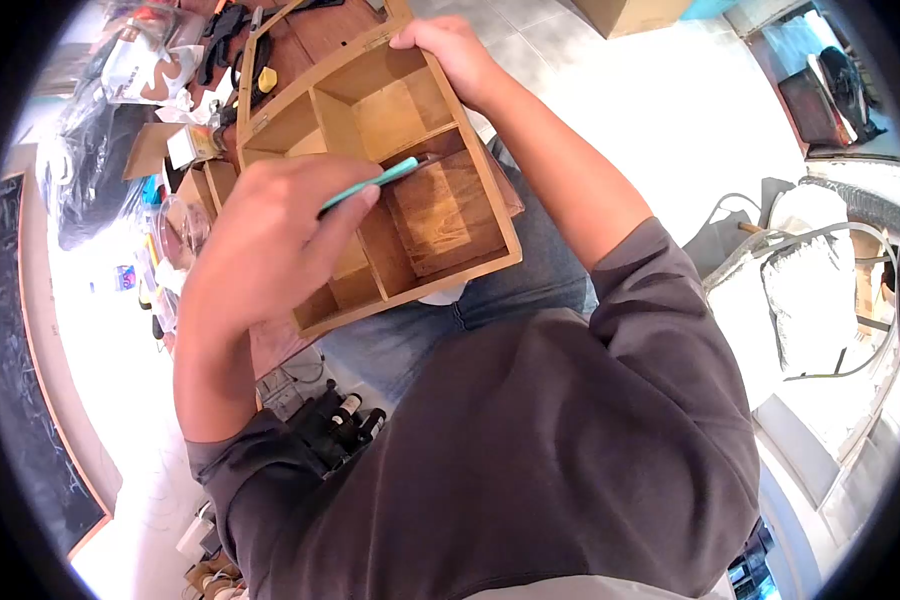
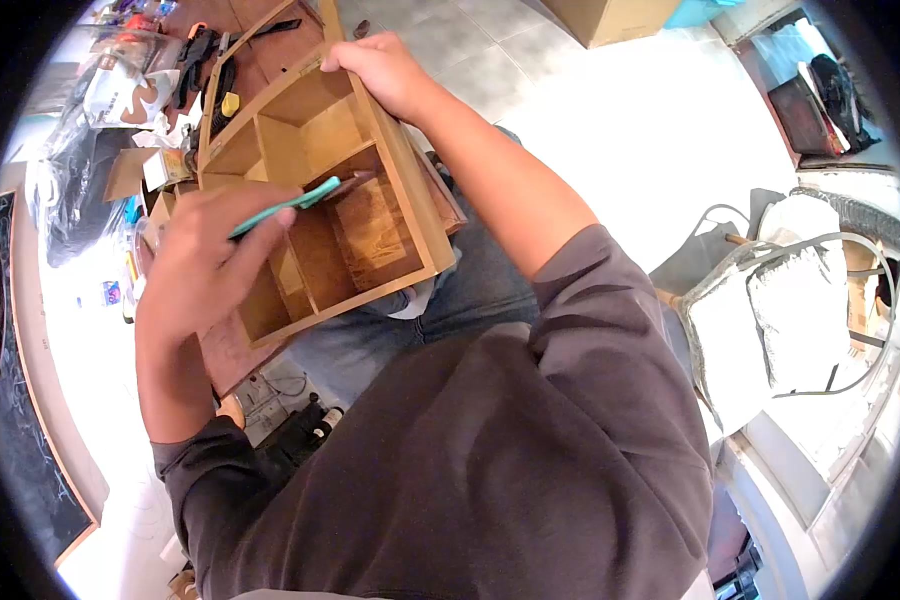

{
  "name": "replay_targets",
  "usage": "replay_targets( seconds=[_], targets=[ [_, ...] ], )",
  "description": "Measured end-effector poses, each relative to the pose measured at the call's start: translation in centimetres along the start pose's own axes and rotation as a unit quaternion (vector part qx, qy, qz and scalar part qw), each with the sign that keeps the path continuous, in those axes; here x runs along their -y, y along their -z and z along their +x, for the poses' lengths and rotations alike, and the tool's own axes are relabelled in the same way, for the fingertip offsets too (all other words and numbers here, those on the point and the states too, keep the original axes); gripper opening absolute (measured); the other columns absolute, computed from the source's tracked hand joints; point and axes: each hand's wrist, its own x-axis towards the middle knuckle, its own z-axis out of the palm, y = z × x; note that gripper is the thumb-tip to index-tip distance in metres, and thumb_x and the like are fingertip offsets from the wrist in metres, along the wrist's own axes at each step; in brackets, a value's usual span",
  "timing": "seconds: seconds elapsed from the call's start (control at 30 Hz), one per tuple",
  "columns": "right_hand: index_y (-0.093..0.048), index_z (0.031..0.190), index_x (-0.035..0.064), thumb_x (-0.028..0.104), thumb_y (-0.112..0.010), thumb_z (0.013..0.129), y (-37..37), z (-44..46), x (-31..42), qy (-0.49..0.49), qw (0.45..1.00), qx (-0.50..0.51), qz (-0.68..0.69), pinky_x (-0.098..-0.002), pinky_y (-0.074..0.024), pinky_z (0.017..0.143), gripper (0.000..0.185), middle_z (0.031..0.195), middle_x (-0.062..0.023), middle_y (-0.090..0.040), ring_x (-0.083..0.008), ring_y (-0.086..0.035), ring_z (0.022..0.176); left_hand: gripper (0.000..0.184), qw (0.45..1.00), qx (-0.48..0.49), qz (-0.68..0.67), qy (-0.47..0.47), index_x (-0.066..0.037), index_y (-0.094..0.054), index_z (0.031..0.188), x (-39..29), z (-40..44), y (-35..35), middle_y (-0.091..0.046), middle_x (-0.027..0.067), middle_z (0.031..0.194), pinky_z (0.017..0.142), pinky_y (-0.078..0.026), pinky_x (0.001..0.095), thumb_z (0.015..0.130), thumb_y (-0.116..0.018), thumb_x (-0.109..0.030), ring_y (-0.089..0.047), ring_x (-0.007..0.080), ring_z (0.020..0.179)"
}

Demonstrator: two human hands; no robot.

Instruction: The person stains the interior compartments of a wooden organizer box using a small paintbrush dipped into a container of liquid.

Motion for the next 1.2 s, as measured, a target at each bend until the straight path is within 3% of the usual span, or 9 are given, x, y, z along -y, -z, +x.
replay_targets(
  seconds=[0.1, 0.17, 0.23, 0.33, 0.5, 0.6, 0.77, 0.97, 1.2],
  targets=[
    [-0.075, 0.086, -0.0042, 0.027, -0.071, 0.085, -0.1, -0.2, 0.2, -0.006, 1.0, 0.0, -0.007, -0.0314, -0.0533, 0.069, 0.032, 0.083, -0.0099, -0.073, -0.0165, -0.066, 0.072, 0.017, 0.994, 0.006, 0.097, -0.043, -0.001, -0.075, 0.106, 0.0, -0.2, -0.8, -0.074, 0.0183, 0.091, 0.071, -0.053, 0.0425, 0.091, -0.072, -0.009, -0.069, 0.0396, 0.079],
    [-0.075, 0.087, -0.0045, 0.028, -0.071, 0.085, -0.1, -0.2, 0.4, -0.013, 1.0, -0.005, -0.011, -0.0317, -0.0532, 0.069, 0.033, 0.082, -0.0101, -0.073, -0.0167, -0.066, 0.072, 0.016, 0.989, 0.144, -0.008, -0.038, -0.001, -0.074, 0.105, -0.6, -0.4, -0.4, -0.073, 0.0184, 0.088, 0.069, -0.052, 0.0431, 0.092, -0.07, -0.009, -0.068, 0.0402, 0.078],
    [-0.075, 0.087, -0.0049, 0.028, -0.071, 0.084, 0.0, -0.1, 0.2, -0.008, 1.0, -0.005, -0.028, -0.0318, -0.0531, 0.069, 0.034, 0.082, -0.0106, -0.073, -0.0168, -0.067, 0.072, 0.017, 0.988, 0.135, -0.072, -0.032, -0.001, -0.074, 0.106, -1.0, -1.0, 0.3, -0.072, 0.0188, 0.085, 0.069, -0.052, 0.0409, 0.093, -0.07, -0.011, -0.067, 0.0378, 0.075],
    [-0.075, 0.088, -0.0052, 0.029, -0.071, 0.084, 0.1, 0.2, 0.0, -0.005, 0.999, -0.003, -0.035, -0.0312, -0.053, 0.069, 0.034, 0.083, -0.0109, -0.073, -0.0172, -0.067, 0.073, 0.016, 0.996, -0.067, -0.01, 0.059, 0.0, -0.075, 0.105, -0.9, -1.1, 0.2, -0.07, 0.0156, 0.079, 0.065, -0.05, 0.0371, 0.093, -0.072, -0.01, -0.066, 0.0281, 0.068],
    [-0.074, 0.088, -0.0054, 0.027, -0.071, 0.084, -0.1, -0.1, 0.2, -0.001, 1.0, -0.002, -0.021, -0.0321, -0.0524, 0.068, 0.033, 0.083, -0.0096, -0.072, -0.0176, -0.066, 0.072, 0.014, 0.998, 0.04, -0.047, -0.028, 0.0, -0.076, 0.104, 0.6, -2.9, 0.0, -0.067, 0.0102, 0.069, 0.055, -0.046, 0.0332, 0.095, -0.07, -0.009, -0.063, 0.0169, 0.06],
    [-0.073, 0.089, -0.0055, 0.026, -0.071, 0.085, -0.3, -0.7, 0.2, -0.007, 1.0, -0.022, -0.015, -0.0325, -0.0516, 0.067, 0.031, 0.082, -0.0082, -0.072, -0.0172, -0.065, 0.072, 0.021, 0.922, -0.194, -0.318, 0.106, 0.006, -0.073, 0.107, 3.1, -7.1, 2.1, -0.063, 0.0051, 0.066, 0.044, -0.036, 0.0205, 0.097, -0.066, -0.011, -0.051, 0.0059, 0.05],
    [-0.072, 0.084, -0.0064, 0.026, -0.071, 0.086, -1.3, -0.7, 0.1, 0.037, 0.987, -0.042, -0.148, -0.0323, -0.0484, 0.065, 0.032, 0.077, -0.005, -0.068, -0.0144, -0.06, 0.07, 0.029, 0.774, -0.377, -0.508, 0.027, 0.013, -0.064, 0.115, 7.6, -13.9, 1.4, -0.061, 0.0116, 0.064, 0.038, -0.035, 0.0202, 0.1, -0.057, -0.012, -0.043, 0.0094, 0.04],
    [-0.069, 0.083, -0.0077, 0.031, -0.069, 0.089, -3.6, 0.1, 0.0, 0.041, 0.939, 0.022, -0.341, -0.0351, -0.0456, 0.064, 0.039, 0.071, -0.0052, -0.064, -0.0137, -0.054, 0.068, 0.028, 0.689, -0.541, -0.482, 0.015, 0.011, -0.066, 0.114, 9.5, -19.5, 1.4, -0.063, 0.0123, 0.065, 0.041, -0.035, 0.0203, 0.102, -0.056, -0.012, -0.046, 0.0106, 0.043],
    [-0.071, 0.09, -0.0067, 0.034, -0.066, 0.091, -3.7, 0.2, 1.0, 0.115, 0.911, -0.003, -0.396, -0.0371, -0.0495, 0.072, 0.041, 0.074, -0.0133, -0.067, -0.0189, -0.061, 0.071, 0.022, 0.754, -0.583, -0.244, 0.178, 0.002, -0.074, 0.112, 10.7, -22.9, 4.5, -0.066, 0.0042, 0.076, 0.05, -0.038, 0.0208, 0.102, -0.066, -0.015, -0.052, 0.0057, 0.057]
  ],
)
